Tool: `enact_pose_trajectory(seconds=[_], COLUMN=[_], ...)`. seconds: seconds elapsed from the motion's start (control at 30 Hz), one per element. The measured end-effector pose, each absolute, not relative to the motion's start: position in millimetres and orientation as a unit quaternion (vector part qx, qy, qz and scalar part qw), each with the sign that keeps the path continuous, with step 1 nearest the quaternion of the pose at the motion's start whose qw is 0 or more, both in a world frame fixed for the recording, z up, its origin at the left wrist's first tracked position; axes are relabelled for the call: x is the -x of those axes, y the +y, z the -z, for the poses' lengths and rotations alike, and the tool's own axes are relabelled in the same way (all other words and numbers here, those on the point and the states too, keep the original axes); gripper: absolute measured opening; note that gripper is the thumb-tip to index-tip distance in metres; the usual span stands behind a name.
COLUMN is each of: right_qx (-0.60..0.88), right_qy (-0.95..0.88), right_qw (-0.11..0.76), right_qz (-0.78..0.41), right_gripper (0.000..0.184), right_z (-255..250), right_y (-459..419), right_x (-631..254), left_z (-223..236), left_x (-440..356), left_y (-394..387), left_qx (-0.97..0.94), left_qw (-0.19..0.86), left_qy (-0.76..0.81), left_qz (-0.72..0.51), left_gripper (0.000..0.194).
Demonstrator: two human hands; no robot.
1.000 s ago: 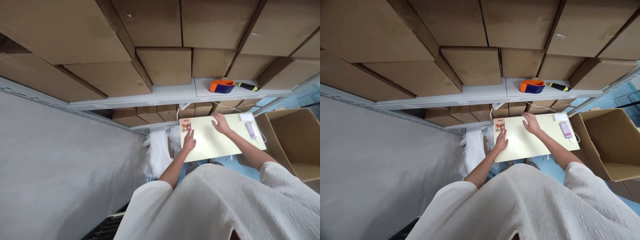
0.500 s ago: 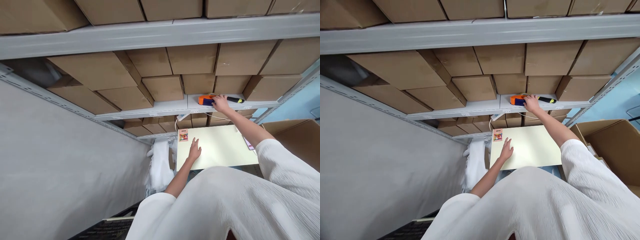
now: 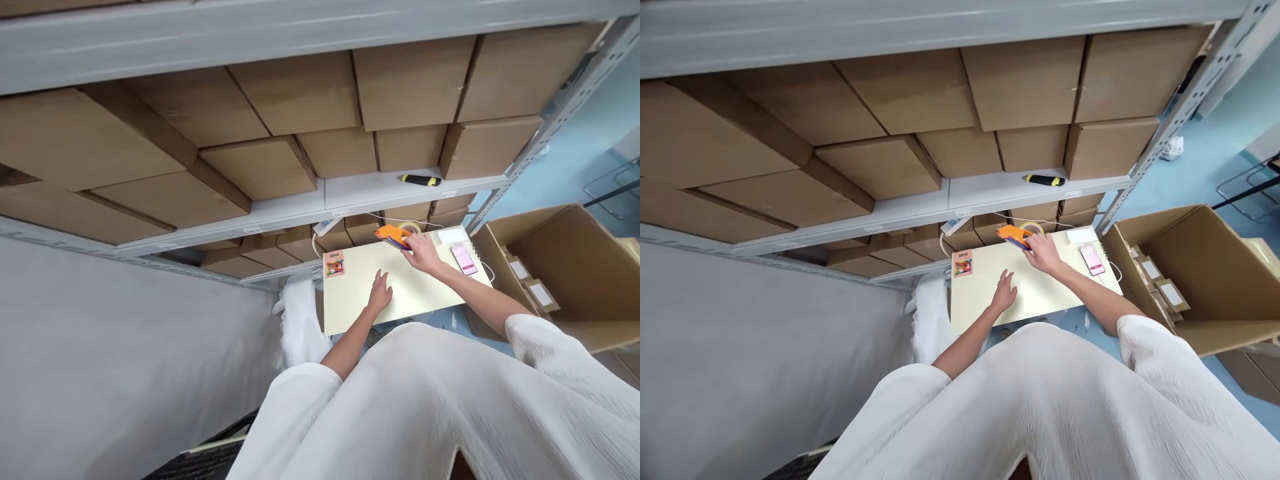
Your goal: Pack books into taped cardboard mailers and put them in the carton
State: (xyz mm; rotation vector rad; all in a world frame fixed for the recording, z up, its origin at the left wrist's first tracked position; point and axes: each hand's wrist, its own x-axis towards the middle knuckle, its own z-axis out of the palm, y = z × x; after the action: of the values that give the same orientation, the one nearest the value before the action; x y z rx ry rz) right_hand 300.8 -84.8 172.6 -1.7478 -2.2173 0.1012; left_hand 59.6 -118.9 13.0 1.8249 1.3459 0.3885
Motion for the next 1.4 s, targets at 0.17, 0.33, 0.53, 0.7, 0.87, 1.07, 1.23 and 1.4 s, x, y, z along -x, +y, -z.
enact_pose_trajectory(seconds=[0.17, 0.33, 0.53, 0.7, 0.87, 1.07, 1.23, 1.4], right_qx=[0.744, 0.808, 0.834, 0.832, 0.830, 0.828, 0.783, 0.712], right_qy=[-0.651, -0.565, -0.525, -0.523, -0.519, -0.542, -0.610, -0.691], right_qw=[0.077, 0.014, 0.006, 0.010, 0.018, 0.016, 0.035, 0.020], right_qz=[-0.130, -0.167, -0.171, -0.187, -0.204, -0.145, -0.117, -0.123], right_gripper=[0.025, 0.030, 0.029, 0.027, 0.027, 0.035, 0.037, 0.036], right_z=[-88.1, -37.6, -9.1, 8.1, 13.2, 5.5, -11.5, -27.6], right_y=[-149.8, -186.3, -194.9, -196.5, -200.6, -201.5, -182.1, -146.6], right_x=[-335.8, -370.5, -400.8, -411.7, -414.0, -412.7, -391.5, -334.9], left_z=[-0.9, 10.1, 17.5, 15.8, 11.8, 10.0, 3.8, -4.2], left_x=[-79.9, -82.5, -83.0, -81.3, -74.8, -66.5, -51.8, -18.8], left_y=[-131.2, -143.2, -154.3, -155.3, -151.7, -150.4, -153.0, -164.2], left_qx=[-0.742, -0.758, -0.756, -0.757, -0.756, -0.747, -0.724, -0.674], left_qw=[0.411, 0.409, 0.405, 0.403, 0.400, 0.392, 0.388, 0.380], left_qy=[0.516, 0.504, 0.509, 0.511, 0.512, 0.527, 0.554, 0.607], left_qz=[-0.118, -0.073, -0.063, -0.058, -0.078, -0.103, -0.133, -0.180], left_gripper=[0.065, 0.063, 0.063, 0.064, 0.062, 0.059, 0.057, 0.054])
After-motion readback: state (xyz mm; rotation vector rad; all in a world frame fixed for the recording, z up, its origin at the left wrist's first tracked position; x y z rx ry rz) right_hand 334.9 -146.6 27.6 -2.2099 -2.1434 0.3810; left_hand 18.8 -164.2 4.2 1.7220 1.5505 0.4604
